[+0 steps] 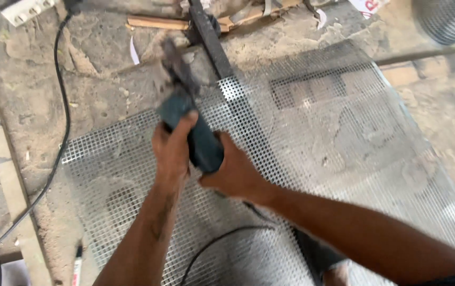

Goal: The person uses an angle grinder to cut through a section of metal mesh on the ground.

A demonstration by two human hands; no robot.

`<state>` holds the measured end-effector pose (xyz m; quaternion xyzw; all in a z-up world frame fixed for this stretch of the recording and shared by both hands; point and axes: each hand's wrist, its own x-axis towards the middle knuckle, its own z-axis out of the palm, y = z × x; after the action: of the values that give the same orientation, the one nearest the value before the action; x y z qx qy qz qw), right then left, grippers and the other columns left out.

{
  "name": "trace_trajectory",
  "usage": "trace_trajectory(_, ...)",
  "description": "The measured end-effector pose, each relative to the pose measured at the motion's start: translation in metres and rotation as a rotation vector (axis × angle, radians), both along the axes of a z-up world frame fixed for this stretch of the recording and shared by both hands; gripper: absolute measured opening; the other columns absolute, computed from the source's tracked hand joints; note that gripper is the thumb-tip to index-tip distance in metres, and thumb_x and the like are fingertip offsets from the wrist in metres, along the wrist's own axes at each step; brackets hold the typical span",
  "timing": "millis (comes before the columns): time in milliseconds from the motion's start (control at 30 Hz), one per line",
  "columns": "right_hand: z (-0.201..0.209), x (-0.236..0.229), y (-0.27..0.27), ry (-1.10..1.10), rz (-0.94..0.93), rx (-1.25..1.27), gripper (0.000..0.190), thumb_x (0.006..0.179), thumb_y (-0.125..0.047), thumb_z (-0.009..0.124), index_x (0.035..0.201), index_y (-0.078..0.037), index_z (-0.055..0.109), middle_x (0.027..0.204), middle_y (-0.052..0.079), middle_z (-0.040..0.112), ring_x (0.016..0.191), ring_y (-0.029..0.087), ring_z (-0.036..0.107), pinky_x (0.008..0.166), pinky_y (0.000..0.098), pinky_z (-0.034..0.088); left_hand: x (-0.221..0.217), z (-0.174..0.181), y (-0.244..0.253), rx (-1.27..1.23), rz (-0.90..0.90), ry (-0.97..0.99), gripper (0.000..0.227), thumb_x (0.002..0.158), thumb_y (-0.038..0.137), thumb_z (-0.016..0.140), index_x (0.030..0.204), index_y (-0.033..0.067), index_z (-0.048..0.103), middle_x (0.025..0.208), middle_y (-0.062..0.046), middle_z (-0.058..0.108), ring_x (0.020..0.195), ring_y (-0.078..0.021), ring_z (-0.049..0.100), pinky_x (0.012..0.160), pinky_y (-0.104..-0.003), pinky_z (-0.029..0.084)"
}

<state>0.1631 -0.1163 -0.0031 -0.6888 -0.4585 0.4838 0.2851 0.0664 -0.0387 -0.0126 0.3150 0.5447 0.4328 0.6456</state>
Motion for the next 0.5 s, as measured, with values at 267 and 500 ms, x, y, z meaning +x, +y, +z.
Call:
trace_trajectory(267,-0.062,0.077,-0.009,0.252,0.001,-0.095,0.096,0.07,-0.02,0.072,0.149,-0.007,0.019,0.126,0.035,0.049,0.114,0.058,0.051,0.086,0.0715,0.043,0.085,-0.042,-0.013,-0.164,-0.084,0.165,0.073,0.083,0.036,0.072,0.133,-0.007,0.042,0.134,-0.034,0.042,0.13,-0.0535,0.035,0.107,-0.072,0.03)
trace_trajectory(500,-0.082,0.106,0.029,0.396,-0.017,-0.113,0.095,0.071,-0.018,0.067,0.149,-0.003,0.015,0.118,0.037,0.051,0.108,0.058,0.053,0.085,0.0721,0.049,0.108,-0.105,0.025,-0.233,0.0,0.295,0.069,0.077,0.034,0.079,0.13,0.0009,0.051,0.123,-0.031,0.053,0.12,-0.052,0.048,0.1,-0.069,0.04)
